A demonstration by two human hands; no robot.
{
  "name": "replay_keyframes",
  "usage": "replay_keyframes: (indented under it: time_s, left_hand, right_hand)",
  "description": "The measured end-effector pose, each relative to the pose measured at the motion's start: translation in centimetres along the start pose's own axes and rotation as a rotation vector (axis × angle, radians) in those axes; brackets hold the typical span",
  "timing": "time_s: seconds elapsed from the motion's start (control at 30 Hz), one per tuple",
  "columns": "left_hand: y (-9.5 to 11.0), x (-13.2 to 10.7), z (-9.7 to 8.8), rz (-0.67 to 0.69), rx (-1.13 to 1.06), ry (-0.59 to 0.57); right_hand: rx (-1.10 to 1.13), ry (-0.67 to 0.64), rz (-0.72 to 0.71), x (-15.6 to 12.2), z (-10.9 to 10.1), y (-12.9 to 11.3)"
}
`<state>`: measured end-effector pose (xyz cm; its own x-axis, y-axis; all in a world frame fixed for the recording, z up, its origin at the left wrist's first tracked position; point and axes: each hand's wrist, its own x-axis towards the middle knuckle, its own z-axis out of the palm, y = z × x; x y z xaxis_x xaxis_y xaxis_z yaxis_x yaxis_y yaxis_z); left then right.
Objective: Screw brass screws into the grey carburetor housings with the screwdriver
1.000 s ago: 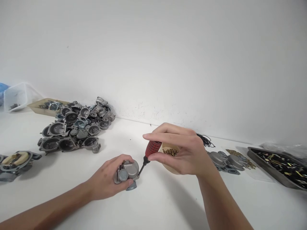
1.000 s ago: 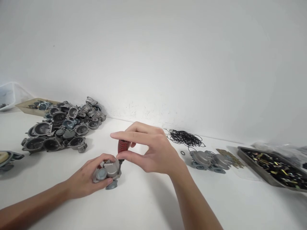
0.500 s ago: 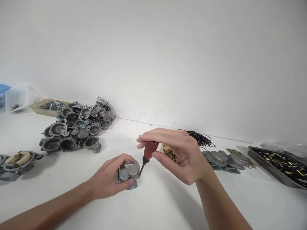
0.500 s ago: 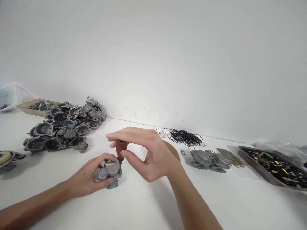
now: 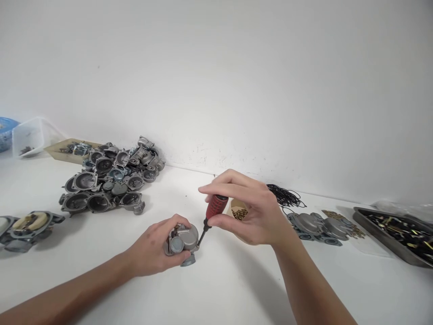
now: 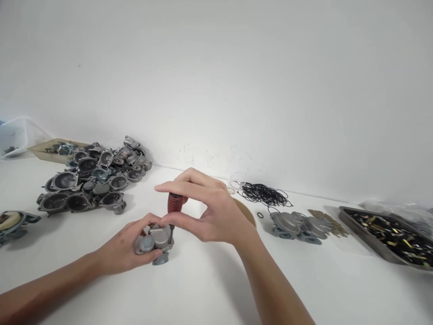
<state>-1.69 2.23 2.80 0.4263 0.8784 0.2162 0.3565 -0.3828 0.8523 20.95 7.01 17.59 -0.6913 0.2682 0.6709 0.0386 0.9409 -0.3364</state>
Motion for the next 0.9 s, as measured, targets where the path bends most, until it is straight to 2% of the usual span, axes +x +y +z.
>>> replay_keyframes:
  time_s: [0.1,0.23,0.4,0.53,0.6,0.7,0.83,0.9]
  left_hand:
    - [0.0,-0.1,-0.1,0.003,0.001,0.0]
    - [-0.4,-0.1,0.2,0.026,-0.009,0.04]
    - [-0.6,0.0,0.4,0.039,-0.048,0.06]
    - [-0.5,-0.1,0.1,0.109,0.014,0.058]
    - [-0.6,0.0,-0.1,0.144,0.024,0.055]
    - [-0.8,0.1,-0.2,0.154,0.028,0.039]
    - [-1.1,0.2,-0.4,0.165,0.042,0.027]
    - [-1.2,0.2,-0.4,0.162,0.027,0.018]
  right_hand:
    - [0.079,-0.037,-0.02,0.1,0.2,-0.2]
    - [0.004,0.053,-0.017,0.1,0.5,-0.4]
    - [0.062,-0.014,-0.042,0.1,0.5,-0.4]
    - [0.016,0.053,-0.035,0.1,0.5,-0.4]
    - [0.05,0.02,-0.041,0.1,0.4,-0.4]
    - [0.103,-0.03,-0.055,0.0,0.4,-0.5]
    - [0.054,0.057,-0.051,0.0,0.5,-0.4]
    - [0.07,0.036,-0.046,0.0,0.6,-0.5]
